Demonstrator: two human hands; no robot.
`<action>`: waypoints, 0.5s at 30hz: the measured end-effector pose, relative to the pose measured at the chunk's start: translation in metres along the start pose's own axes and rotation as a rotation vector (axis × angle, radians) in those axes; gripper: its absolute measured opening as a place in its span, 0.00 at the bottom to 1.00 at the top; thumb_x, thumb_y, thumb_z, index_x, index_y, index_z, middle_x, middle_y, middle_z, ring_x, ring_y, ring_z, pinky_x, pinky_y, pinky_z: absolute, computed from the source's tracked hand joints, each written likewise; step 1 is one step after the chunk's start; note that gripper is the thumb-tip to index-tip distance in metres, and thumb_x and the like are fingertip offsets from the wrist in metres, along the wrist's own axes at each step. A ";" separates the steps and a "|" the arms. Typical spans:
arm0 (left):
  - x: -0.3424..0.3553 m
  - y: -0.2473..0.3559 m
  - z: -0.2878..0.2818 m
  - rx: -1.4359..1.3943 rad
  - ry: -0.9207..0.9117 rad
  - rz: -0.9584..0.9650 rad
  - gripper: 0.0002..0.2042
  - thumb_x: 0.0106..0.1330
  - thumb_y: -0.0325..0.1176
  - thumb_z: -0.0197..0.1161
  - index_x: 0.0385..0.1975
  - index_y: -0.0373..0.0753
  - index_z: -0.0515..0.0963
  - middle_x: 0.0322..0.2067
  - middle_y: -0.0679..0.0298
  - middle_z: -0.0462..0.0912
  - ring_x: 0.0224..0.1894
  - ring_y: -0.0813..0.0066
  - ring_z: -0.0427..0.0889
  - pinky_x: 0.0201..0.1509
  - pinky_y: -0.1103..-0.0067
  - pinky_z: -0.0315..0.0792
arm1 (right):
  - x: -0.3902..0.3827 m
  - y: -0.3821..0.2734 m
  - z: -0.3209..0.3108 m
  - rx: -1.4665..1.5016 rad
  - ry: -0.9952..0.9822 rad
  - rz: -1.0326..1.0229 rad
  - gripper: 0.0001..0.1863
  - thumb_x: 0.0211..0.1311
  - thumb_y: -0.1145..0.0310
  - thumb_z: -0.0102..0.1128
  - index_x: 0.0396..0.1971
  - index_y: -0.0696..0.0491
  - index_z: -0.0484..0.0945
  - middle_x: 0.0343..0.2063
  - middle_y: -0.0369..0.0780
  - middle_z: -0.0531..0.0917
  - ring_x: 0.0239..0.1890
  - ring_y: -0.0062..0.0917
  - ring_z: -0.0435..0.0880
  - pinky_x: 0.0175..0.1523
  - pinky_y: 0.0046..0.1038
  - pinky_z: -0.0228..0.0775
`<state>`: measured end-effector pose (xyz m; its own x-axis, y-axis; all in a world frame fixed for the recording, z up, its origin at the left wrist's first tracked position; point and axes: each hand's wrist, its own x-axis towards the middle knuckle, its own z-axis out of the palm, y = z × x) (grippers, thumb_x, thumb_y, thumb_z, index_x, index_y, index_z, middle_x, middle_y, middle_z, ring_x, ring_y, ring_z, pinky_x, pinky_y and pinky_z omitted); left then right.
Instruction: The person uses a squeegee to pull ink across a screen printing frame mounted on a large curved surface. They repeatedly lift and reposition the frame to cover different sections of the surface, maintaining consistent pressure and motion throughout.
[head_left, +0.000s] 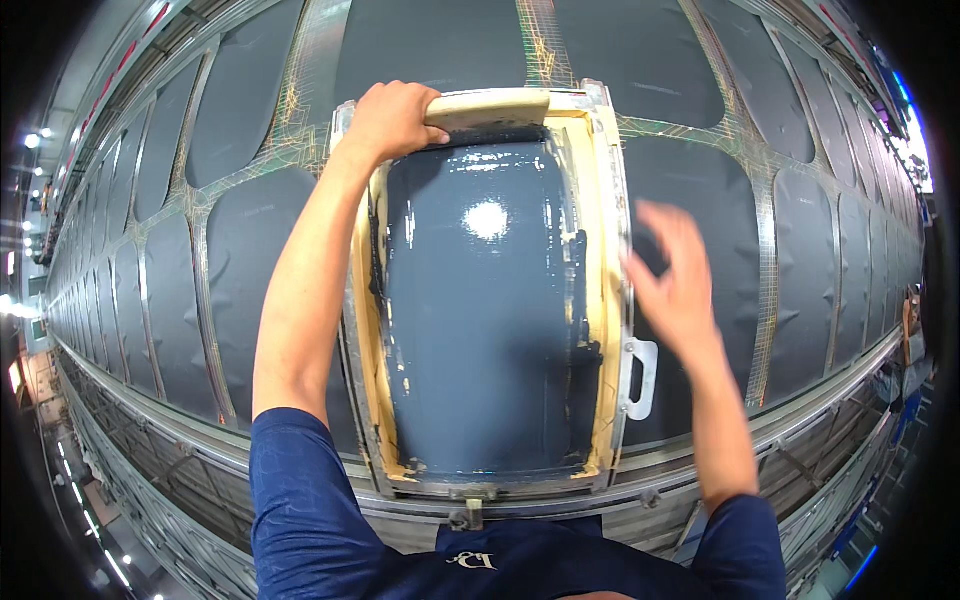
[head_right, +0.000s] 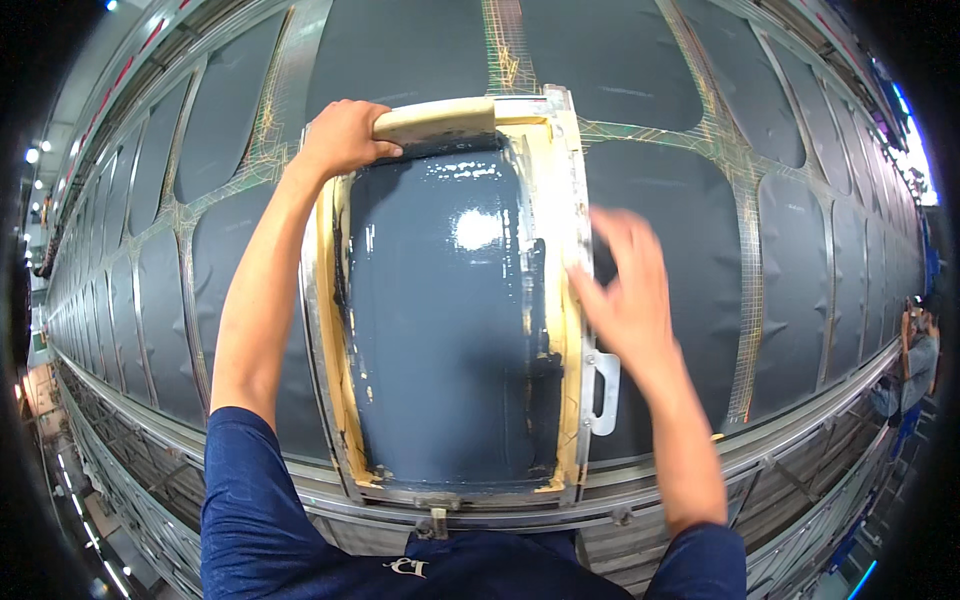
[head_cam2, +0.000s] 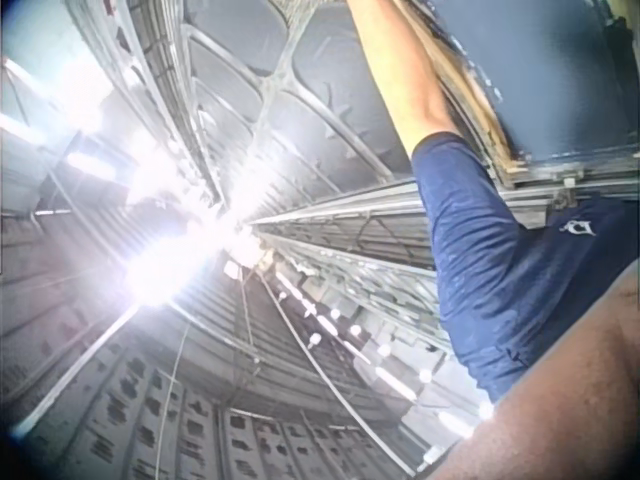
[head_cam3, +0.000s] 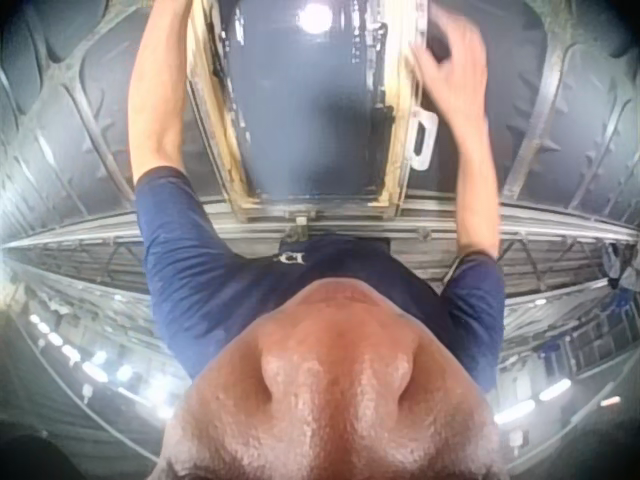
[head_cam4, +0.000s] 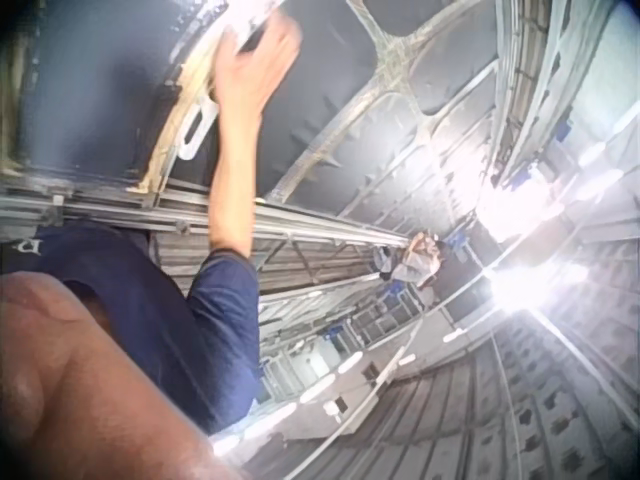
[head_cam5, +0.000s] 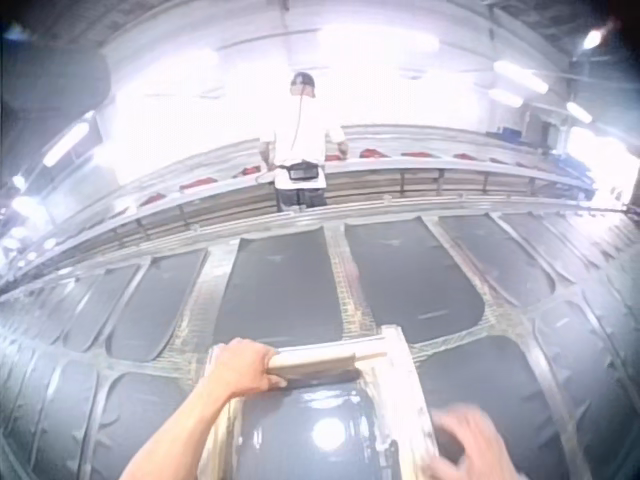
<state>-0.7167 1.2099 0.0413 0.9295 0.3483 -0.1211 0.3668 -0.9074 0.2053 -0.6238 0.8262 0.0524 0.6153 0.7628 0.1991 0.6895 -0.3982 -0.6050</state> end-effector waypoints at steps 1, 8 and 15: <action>-0.002 -0.004 0.002 0.030 0.006 0.022 0.18 0.52 0.46 0.78 0.41 0.47 0.87 0.34 0.59 0.89 0.43 0.56 0.87 0.52 0.63 0.76 | 0.046 -0.004 0.010 -0.031 0.044 -0.156 0.30 0.54 0.67 0.72 0.59 0.55 0.76 0.55 0.49 0.78 0.59 0.46 0.76 0.65 0.41 0.68; 0.018 -0.016 -0.001 0.010 0.034 0.094 0.20 0.47 0.46 0.81 0.39 0.46 0.87 0.34 0.57 0.90 0.42 0.54 0.88 0.48 0.62 0.78 | 0.238 -0.029 0.069 -0.423 -0.603 -0.138 0.26 0.50 0.57 0.77 0.49 0.53 0.85 0.40 0.47 0.89 0.46 0.42 0.88 0.55 0.41 0.78; 0.016 -0.017 0.001 -0.059 -0.006 0.054 0.20 0.45 0.43 0.81 0.39 0.47 0.88 0.33 0.55 0.89 0.40 0.52 0.88 0.48 0.62 0.80 | 0.243 -0.024 0.083 -0.253 -0.696 -0.019 0.14 0.44 0.65 0.75 0.32 0.54 0.88 0.21 0.45 0.87 0.26 0.32 0.88 0.34 0.34 0.80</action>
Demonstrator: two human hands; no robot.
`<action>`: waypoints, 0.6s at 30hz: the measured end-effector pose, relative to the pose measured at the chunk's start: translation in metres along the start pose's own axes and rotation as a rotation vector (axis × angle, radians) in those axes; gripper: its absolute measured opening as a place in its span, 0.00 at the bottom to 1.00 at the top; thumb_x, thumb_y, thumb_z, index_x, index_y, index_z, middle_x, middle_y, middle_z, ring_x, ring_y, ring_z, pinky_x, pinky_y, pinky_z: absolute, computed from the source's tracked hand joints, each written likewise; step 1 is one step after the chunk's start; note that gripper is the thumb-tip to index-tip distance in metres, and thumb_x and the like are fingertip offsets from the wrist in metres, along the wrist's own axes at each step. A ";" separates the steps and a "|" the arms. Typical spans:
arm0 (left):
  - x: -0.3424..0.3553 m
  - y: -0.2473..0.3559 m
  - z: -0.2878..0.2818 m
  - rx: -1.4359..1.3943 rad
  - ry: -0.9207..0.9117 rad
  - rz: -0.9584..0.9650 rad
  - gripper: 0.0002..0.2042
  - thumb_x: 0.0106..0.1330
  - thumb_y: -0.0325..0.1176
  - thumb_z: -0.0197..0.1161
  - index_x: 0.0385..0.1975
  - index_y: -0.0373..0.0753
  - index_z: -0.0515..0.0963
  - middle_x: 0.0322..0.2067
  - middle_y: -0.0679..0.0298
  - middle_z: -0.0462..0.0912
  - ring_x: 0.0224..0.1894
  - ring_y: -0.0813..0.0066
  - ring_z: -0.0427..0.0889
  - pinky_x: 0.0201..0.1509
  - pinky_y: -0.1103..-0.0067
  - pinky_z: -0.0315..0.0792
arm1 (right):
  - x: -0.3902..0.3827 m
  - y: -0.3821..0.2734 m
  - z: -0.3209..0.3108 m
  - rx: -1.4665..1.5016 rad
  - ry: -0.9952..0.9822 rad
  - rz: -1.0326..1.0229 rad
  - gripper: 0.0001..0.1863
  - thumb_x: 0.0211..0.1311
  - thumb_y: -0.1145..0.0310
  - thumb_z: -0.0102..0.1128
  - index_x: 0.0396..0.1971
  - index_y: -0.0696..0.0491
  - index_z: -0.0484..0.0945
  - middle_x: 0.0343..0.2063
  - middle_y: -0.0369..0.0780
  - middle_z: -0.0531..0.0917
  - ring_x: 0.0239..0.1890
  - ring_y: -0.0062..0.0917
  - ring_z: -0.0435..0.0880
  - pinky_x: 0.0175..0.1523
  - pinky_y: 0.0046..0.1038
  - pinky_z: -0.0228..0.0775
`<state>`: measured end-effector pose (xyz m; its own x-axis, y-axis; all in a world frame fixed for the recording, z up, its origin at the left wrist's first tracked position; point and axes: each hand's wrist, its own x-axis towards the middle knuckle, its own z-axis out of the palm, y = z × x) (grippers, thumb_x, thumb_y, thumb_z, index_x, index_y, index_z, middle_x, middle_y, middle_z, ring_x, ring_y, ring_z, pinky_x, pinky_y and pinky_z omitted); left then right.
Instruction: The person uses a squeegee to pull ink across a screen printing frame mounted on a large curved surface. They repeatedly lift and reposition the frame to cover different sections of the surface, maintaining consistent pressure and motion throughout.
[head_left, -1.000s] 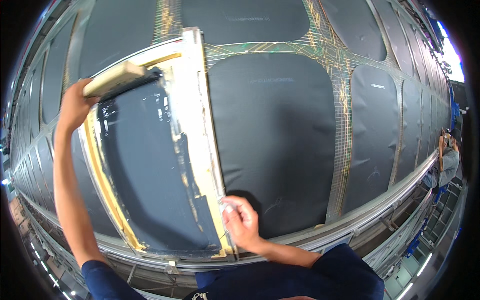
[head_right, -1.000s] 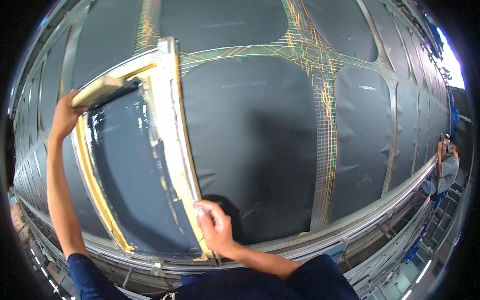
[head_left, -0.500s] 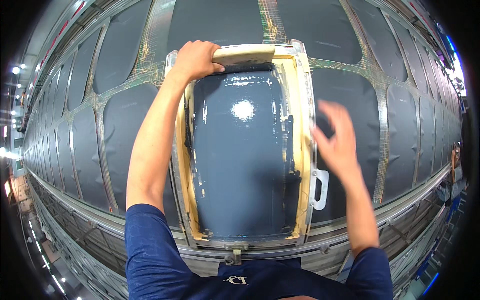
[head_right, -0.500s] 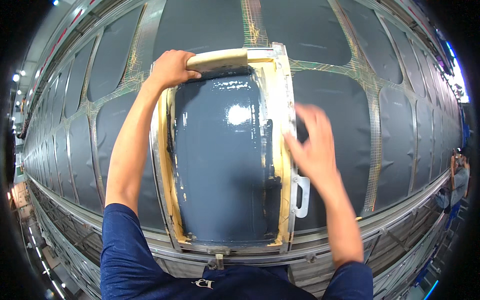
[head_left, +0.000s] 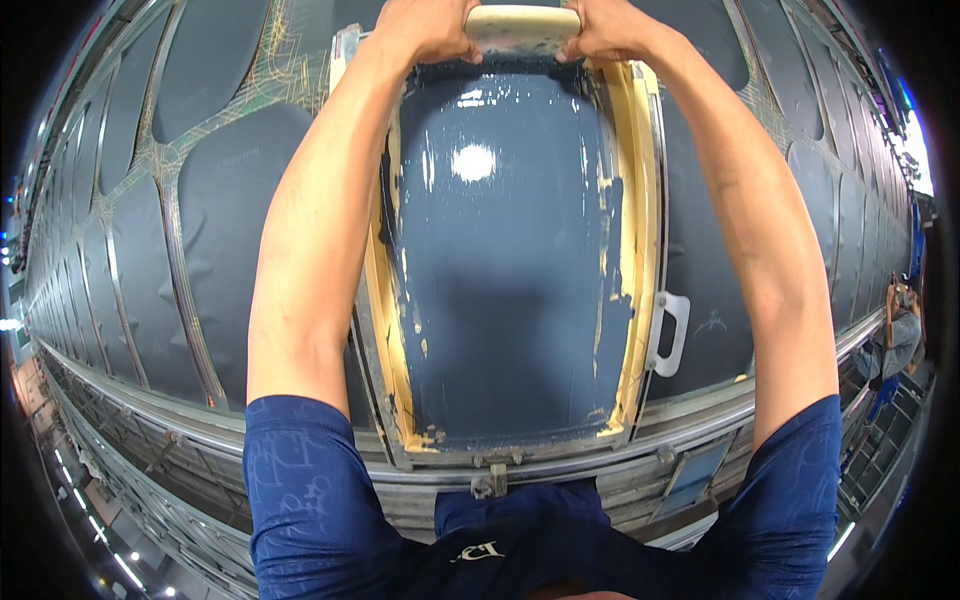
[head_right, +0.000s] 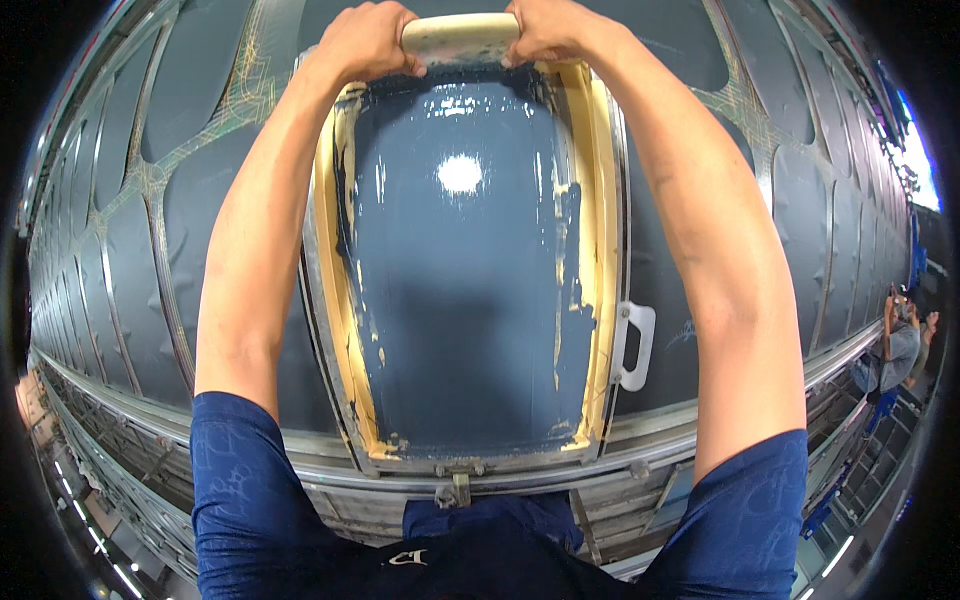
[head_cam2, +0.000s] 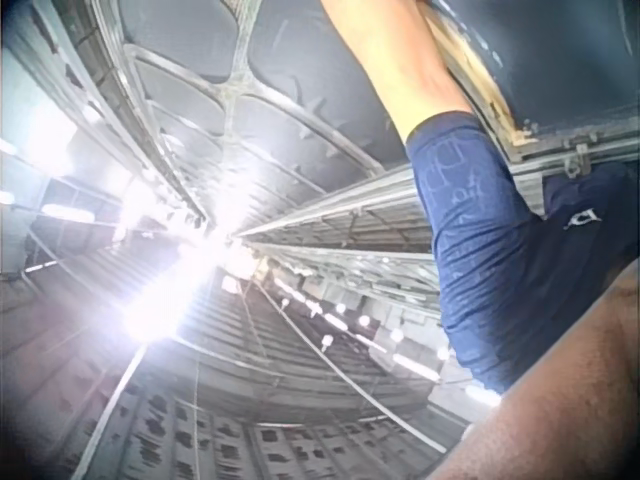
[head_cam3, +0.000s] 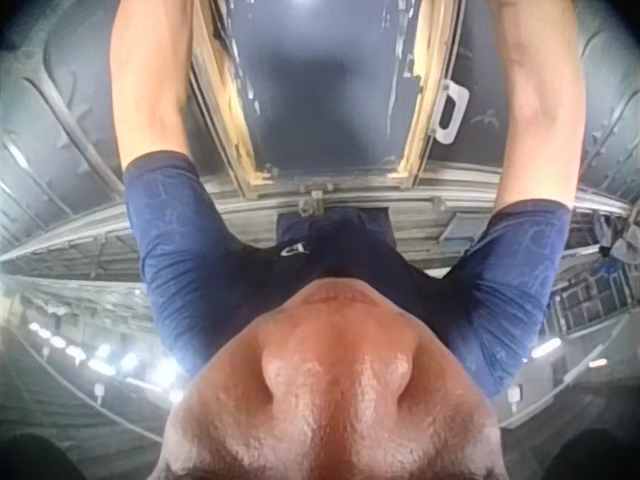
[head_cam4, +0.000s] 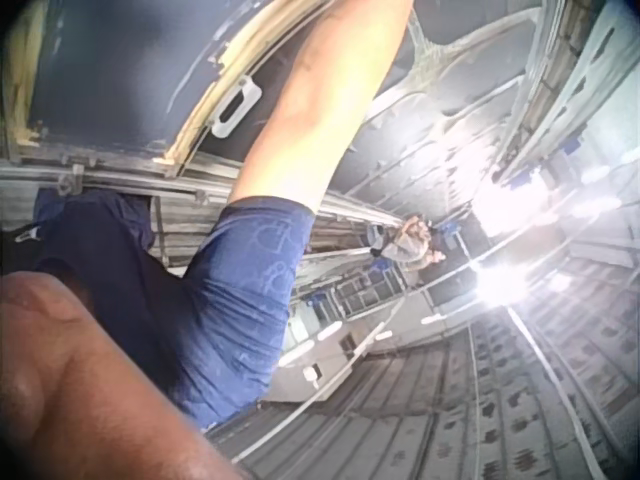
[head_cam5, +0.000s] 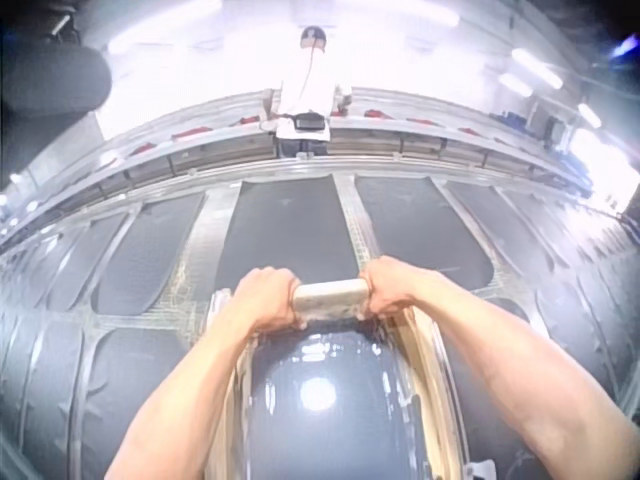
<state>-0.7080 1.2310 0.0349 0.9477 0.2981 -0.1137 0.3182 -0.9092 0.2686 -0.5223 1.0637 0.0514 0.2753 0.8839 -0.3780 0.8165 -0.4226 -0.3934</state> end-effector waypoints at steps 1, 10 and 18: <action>-0.008 0.007 -0.002 -0.008 0.017 0.008 0.18 0.45 0.43 0.80 0.37 0.45 0.89 0.33 0.53 0.89 0.40 0.51 0.88 0.48 0.61 0.81 | -0.005 0.003 0.007 -0.036 0.052 -0.057 0.13 0.44 0.65 0.75 0.32 0.54 0.89 0.21 0.45 0.87 0.26 0.33 0.89 0.34 0.35 0.80; -0.141 0.070 0.037 0.039 0.029 0.042 0.20 0.47 0.45 0.80 0.41 0.50 0.88 0.31 0.58 0.89 0.39 0.53 0.88 0.47 0.61 0.79 | -0.131 -0.024 0.095 -0.130 0.152 -0.175 0.18 0.47 0.60 0.79 0.35 0.54 0.87 0.25 0.49 0.86 0.31 0.45 0.88 0.40 0.38 0.79; -0.369 0.180 0.089 -0.029 0.039 0.060 0.07 0.49 0.34 0.75 0.28 0.48 0.85 0.21 0.62 0.83 0.28 0.59 0.83 0.44 0.65 0.68 | -0.349 -0.103 0.223 -0.179 0.206 -0.210 0.10 0.41 0.66 0.74 0.26 0.51 0.84 0.25 0.41 0.85 0.38 0.37 0.84 0.52 0.40 0.68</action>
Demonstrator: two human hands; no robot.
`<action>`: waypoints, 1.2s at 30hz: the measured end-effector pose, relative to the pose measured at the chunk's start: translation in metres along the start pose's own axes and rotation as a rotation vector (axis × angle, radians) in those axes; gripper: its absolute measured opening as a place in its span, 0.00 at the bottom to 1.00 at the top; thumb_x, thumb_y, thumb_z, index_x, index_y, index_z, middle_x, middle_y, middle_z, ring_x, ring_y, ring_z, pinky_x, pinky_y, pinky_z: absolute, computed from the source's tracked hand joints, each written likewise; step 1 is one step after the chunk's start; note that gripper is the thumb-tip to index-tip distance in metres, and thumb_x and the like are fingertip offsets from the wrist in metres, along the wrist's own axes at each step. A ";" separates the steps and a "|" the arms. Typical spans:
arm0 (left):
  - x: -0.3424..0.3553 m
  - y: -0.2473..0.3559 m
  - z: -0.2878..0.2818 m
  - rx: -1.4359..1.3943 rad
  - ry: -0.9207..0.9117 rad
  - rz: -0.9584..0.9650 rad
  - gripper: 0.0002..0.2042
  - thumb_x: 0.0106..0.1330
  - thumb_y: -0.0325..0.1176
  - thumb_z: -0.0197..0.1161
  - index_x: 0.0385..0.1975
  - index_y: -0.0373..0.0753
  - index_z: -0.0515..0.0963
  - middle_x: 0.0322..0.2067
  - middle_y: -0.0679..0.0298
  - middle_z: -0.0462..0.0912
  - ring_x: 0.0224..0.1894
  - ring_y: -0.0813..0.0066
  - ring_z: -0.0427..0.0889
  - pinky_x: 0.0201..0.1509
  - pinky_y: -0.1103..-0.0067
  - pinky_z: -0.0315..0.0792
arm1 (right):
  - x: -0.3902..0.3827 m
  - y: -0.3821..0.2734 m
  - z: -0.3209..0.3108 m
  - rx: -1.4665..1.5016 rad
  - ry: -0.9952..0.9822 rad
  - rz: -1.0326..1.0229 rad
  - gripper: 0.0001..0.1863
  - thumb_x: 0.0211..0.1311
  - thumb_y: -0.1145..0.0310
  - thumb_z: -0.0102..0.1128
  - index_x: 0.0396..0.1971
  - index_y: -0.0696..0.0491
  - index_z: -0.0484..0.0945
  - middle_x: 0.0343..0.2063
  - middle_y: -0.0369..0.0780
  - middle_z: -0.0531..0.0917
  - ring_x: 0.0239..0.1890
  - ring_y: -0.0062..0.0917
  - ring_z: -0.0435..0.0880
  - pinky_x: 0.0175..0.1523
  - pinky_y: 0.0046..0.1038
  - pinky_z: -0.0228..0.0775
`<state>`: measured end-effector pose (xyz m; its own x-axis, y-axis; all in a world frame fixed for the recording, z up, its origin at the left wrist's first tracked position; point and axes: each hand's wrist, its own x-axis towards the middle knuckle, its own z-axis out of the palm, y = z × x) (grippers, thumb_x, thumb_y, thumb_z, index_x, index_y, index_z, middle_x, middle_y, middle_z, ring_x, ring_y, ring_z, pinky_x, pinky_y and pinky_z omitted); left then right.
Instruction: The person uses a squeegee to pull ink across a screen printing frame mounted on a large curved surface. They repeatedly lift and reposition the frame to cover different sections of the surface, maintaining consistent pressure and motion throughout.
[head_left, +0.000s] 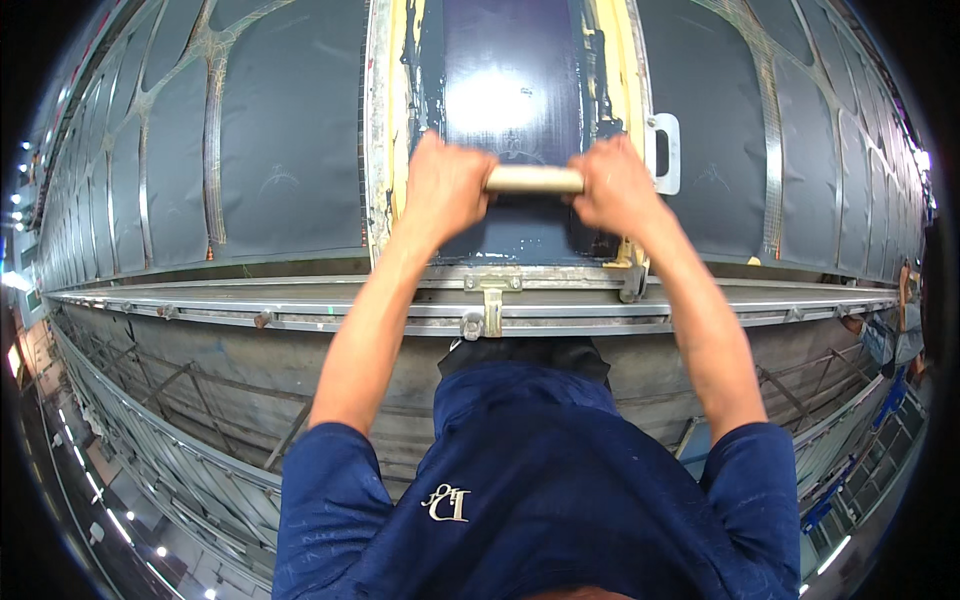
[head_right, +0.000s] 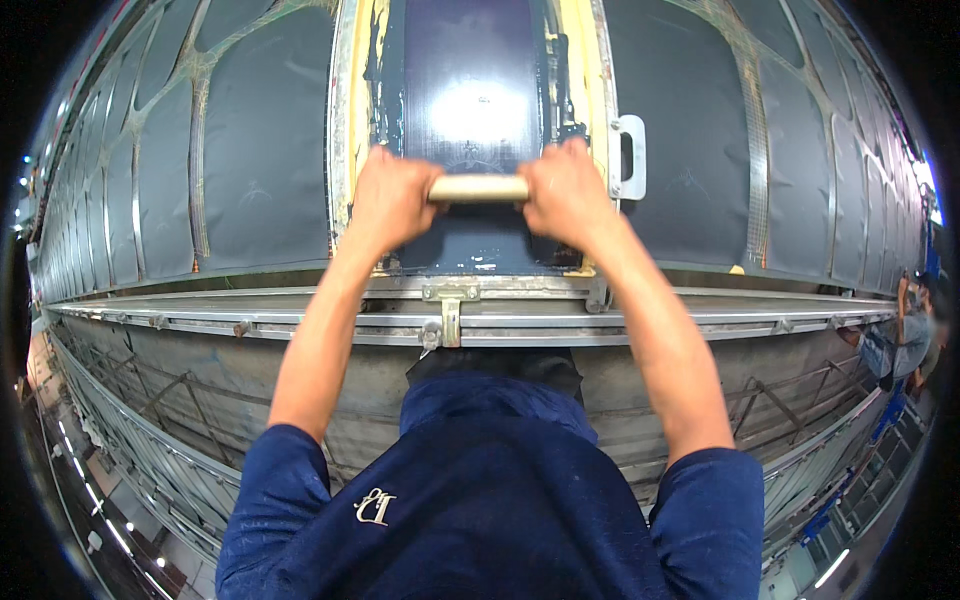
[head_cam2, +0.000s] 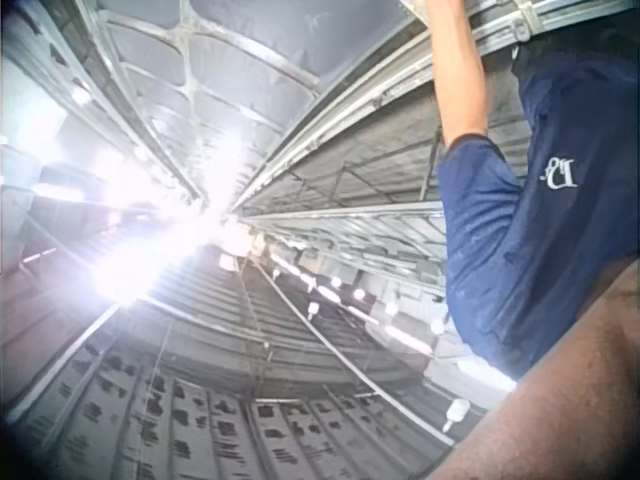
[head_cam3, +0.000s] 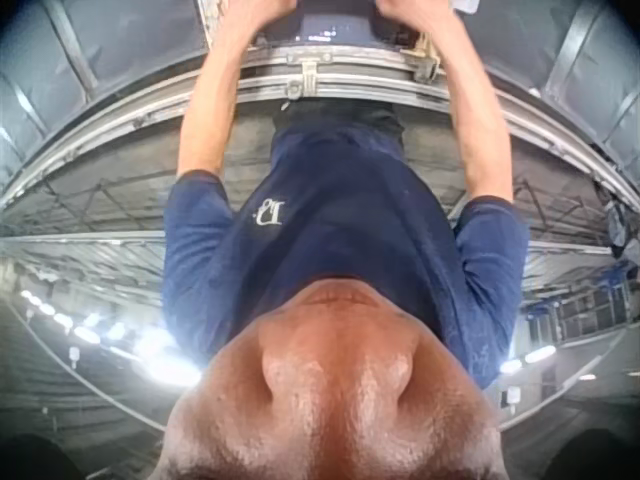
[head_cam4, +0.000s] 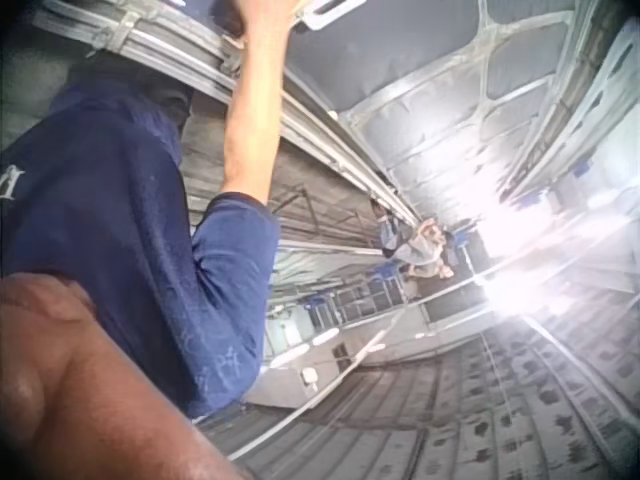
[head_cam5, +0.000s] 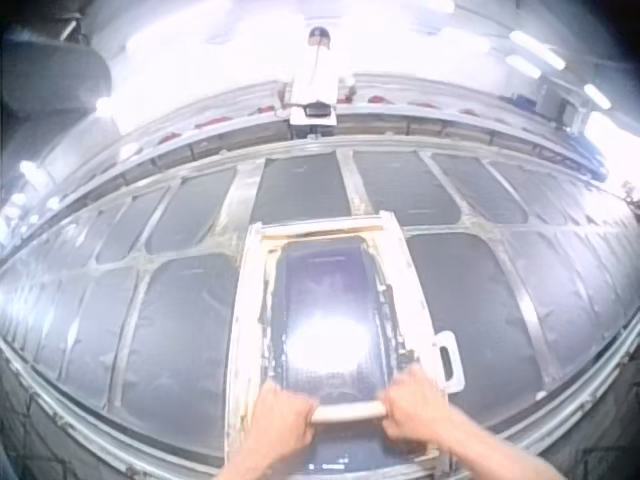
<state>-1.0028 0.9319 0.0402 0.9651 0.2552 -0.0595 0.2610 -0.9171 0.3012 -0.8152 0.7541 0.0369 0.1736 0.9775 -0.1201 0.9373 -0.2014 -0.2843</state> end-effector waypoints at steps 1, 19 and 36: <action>-0.021 0.012 0.006 -0.007 0.013 0.010 0.07 0.49 0.33 0.75 0.27 0.48 0.84 0.21 0.63 0.83 0.27 0.60 0.82 0.43 0.66 0.66 | -0.022 -0.013 0.003 0.017 0.001 -0.007 0.10 0.40 0.67 0.74 0.26 0.50 0.83 0.25 0.40 0.85 0.38 0.35 0.83 0.52 0.39 0.67; 0.177 -0.102 -0.055 0.041 0.073 0.029 0.12 0.51 0.40 0.77 0.30 0.44 0.85 0.26 0.57 0.86 0.35 0.54 0.87 0.45 0.61 0.77 | 0.182 0.111 -0.071 0.008 -0.037 0.034 0.13 0.47 0.62 0.76 0.32 0.50 0.86 0.26 0.47 0.87 0.38 0.47 0.87 0.46 0.47 0.77; 0.339 -0.181 -0.080 0.047 0.069 -0.032 0.19 0.44 0.42 0.81 0.36 0.42 0.89 0.34 0.49 0.89 0.42 0.50 0.88 0.49 0.61 0.81 | 0.336 0.220 -0.098 0.143 -0.116 0.058 0.17 0.41 0.62 0.78 0.31 0.55 0.88 0.23 0.46 0.88 0.28 0.35 0.89 0.37 0.35 0.80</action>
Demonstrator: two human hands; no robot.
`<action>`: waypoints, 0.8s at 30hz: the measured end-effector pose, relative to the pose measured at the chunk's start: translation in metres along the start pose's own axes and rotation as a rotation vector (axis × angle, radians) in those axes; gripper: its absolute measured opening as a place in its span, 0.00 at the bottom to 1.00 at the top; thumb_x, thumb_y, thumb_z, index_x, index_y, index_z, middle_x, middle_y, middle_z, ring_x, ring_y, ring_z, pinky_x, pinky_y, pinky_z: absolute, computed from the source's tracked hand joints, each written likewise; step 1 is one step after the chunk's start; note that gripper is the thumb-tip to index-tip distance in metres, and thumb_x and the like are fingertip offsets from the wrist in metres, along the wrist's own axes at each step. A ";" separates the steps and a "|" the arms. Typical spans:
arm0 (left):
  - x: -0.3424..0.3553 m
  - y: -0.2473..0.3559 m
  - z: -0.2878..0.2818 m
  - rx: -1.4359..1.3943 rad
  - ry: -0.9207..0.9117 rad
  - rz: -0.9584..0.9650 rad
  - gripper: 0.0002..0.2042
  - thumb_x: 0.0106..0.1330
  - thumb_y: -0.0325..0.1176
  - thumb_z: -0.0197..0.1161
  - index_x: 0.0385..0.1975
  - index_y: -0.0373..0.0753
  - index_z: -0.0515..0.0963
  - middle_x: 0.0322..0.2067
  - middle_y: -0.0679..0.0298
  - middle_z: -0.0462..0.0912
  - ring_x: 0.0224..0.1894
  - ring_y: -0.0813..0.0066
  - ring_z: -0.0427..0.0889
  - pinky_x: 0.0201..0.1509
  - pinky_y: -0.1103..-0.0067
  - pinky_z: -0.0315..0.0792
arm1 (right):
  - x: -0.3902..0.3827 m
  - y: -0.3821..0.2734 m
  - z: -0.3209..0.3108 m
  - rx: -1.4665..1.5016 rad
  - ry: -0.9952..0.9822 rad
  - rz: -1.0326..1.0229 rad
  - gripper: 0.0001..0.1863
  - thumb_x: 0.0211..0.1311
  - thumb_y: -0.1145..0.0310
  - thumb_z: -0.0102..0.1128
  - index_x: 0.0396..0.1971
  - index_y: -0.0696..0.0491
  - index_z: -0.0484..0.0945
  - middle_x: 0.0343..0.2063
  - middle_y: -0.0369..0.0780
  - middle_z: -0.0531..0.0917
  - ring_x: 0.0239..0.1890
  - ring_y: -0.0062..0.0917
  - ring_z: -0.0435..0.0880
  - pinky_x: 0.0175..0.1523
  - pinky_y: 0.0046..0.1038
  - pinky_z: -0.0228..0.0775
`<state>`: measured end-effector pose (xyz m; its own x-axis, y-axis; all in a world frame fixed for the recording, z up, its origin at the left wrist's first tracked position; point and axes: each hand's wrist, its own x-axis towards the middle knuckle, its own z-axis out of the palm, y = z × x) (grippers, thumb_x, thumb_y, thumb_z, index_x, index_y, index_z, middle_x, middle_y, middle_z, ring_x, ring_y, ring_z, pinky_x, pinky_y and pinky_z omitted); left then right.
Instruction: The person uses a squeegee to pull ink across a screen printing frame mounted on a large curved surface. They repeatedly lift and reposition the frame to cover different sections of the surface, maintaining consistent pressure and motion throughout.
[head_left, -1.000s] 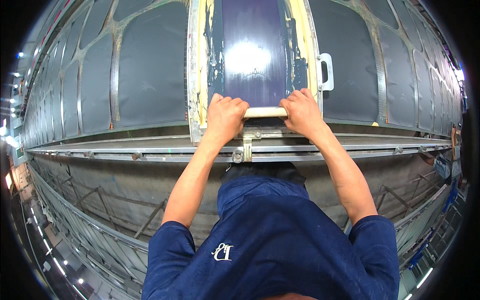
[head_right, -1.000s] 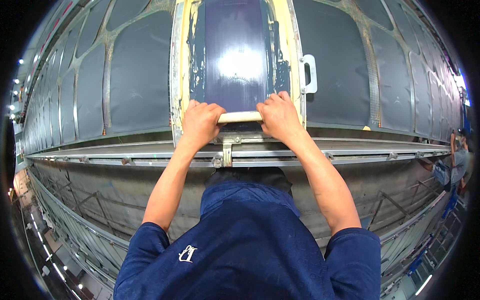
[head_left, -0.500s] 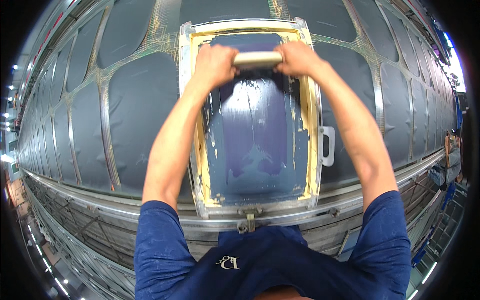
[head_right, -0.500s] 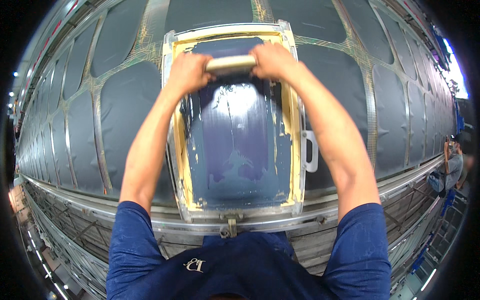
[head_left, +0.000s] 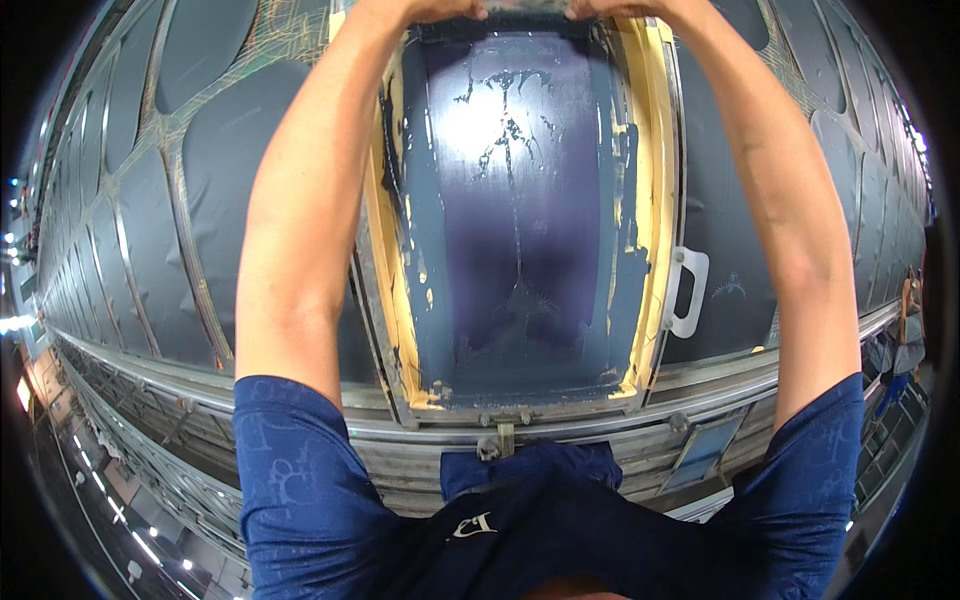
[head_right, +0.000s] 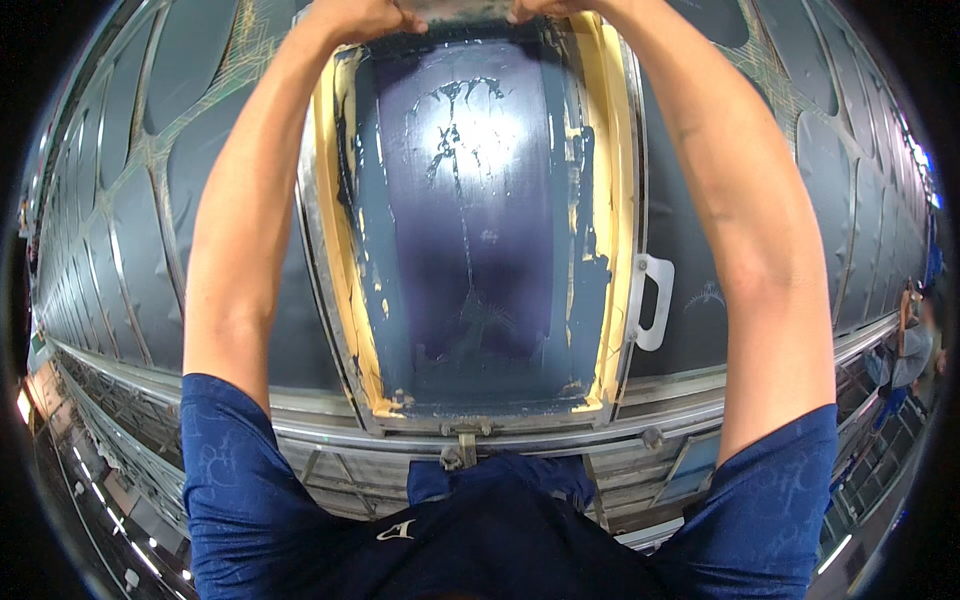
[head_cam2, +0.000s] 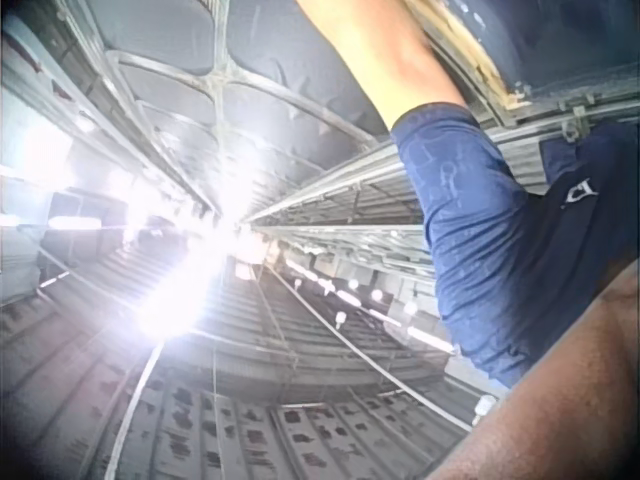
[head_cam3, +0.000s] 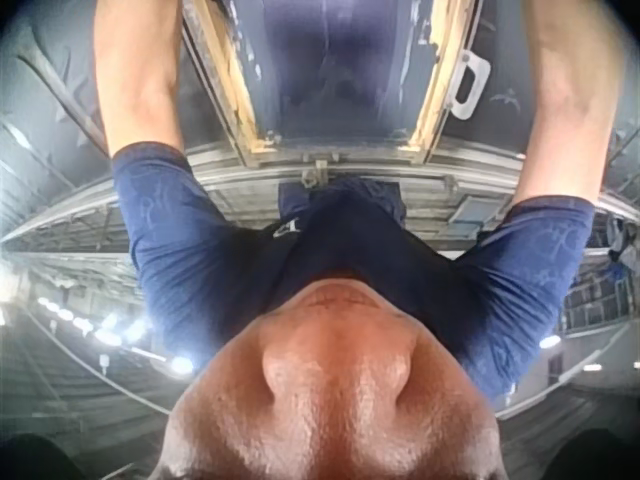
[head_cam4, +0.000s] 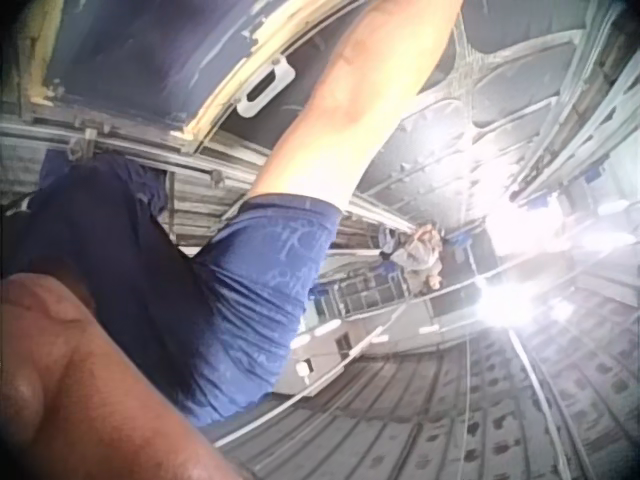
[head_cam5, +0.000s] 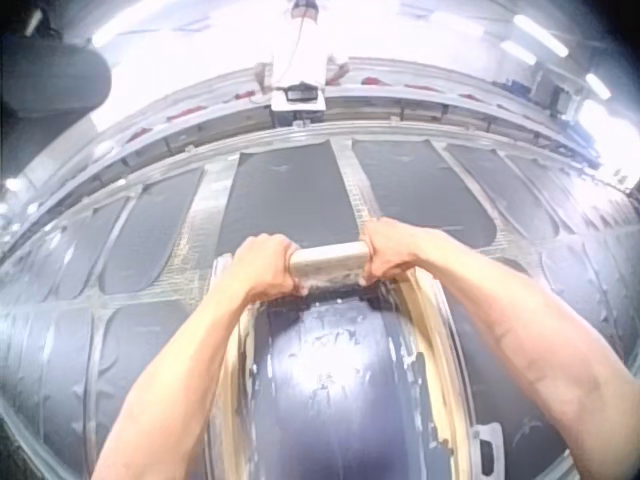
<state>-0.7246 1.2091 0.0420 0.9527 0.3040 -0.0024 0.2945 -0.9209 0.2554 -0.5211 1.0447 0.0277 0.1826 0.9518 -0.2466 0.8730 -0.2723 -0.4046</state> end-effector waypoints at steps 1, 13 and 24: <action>-0.013 0.006 -0.003 -0.019 -0.024 -0.020 0.20 0.44 0.42 0.81 0.37 0.41 0.88 0.35 0.48 0.88 0.43 0.49 0.88 0.49 0.61 0.80 | -0.007 -0.004 0.003 0.000 0.006 -0.013 0.17 0.41 0.62 0.78 0.31 0.55 0.88 0.24 0.47 0.88 0.30 0.37 0.89 0.38 0.36 0.80; -0.296 0.145 0.047 -0.074 -0.021 0.004 0.09 0.49 0.36 0.77 0.29 0.48 0.85 0.23 0.61 0.84 0.30 0.58 0.84 0.45 0.63 0.69 | -0.272 -0.145 0.133 -0.044 0.029 -0.098 0.09 0.44 0.68 0.73 0.26 0.53 0.85 0.23 0.46 0.84 0.36 0.43 0.85 0.47 0.44 0.72; -0.420 0.207 0.064 0.002 0.121 -0.049 0.17 0.43 0.26 0.72 0.36 0.47 0.84 0.36 0.70 0.85 0.40 0.68 0.80 0.49 0.68 0.66 | -0.353 -0.143 0.130 0.252 0.622 0.374 0.26 0.60 0.56 0.72 0.54 0.54 0.82 0.47 0.47 0.87 0.54 0.44 0.82 0.60 0.41 0.73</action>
<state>-1.0593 0.8747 0.0345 0.9213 0.3754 0.1015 0.3405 -0.9047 0.2560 -0.7695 0.7294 0.0582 0.7315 0.6738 0.1042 0.5872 -0.5448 -0.5987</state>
